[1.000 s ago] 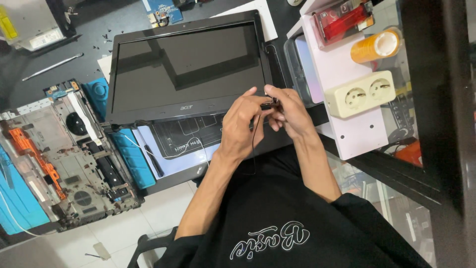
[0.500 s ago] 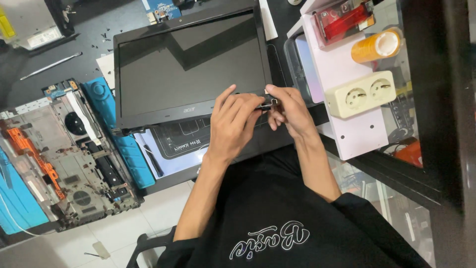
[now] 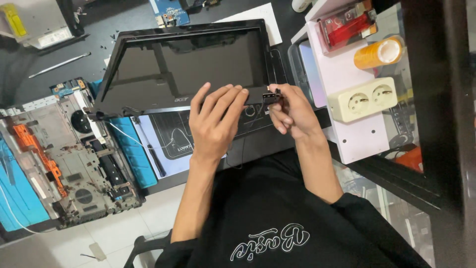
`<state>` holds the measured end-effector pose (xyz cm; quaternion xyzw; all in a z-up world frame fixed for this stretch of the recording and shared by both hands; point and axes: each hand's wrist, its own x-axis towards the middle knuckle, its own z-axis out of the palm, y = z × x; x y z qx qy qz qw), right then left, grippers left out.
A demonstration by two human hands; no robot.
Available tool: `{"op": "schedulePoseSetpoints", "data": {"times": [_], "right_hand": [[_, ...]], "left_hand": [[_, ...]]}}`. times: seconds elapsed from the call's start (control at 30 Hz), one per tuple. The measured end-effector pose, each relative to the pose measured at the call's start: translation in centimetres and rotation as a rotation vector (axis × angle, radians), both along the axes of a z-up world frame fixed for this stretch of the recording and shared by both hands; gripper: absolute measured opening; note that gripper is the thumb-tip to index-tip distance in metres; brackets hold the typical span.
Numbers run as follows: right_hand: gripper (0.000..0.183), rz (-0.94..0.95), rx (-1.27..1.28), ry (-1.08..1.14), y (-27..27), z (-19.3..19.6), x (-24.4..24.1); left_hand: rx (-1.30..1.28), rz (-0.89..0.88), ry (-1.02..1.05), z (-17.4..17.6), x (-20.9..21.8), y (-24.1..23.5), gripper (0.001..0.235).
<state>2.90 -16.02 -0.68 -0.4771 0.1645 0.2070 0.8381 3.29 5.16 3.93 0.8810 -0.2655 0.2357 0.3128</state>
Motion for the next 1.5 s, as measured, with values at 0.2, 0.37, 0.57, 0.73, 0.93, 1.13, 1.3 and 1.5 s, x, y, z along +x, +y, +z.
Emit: {"op": "schedulePoseSetpoints", "data": {"times": [0.2,0.37,0.57,0.73,0.93,1.13,1.3,1.5], "right_hand": [[0.047,-0.01,-0.077,-0.099,0.5,1.1,0.0],[0.025,-0.236,-0.564,-0.624,1.1,3.9,-0.5],[0.041,-0.138,-0.86,-0.999,1.1,3.4,0.5],[0.032,-0.118,-0.718,-0.939,1.5,1.8,0.7],[0.029,-0.148,-0.67,-0.924,1.7,1.6,0.9],[0.031,-0.175,-0.647,-0.891,2.3,1.1,0.5],[0.027,-0.177,-0.631,-0.89,2.1,0.1,0.2],[0.029,-0.206,-0.501,-0.856,0.7,0.1,0.5]], "left_hand": [[0.016,0.006,-0.077,-0.3,0.9,0.8,0.022],[0.01,0.015,-0.084,-0.5,1.0,1.0,0.021],[0.024,0.011,-0.068,-0.2,1.1,0.8,0.022],[0.019,0.027,-0.05,-0.1,1.2,0.8,0.02],[0.027,0.064,-0.066,-0.4,1.2,0.5,0.02],[0.018,0.071,-0.054,-0.5,1.1,0.4,0.02],[0.019,0.081,-0.066,-0.7,1.0,0.5,0.02],[0.016,0.09,-0.068,-0.9,1.1,0.3,0.018]]}}
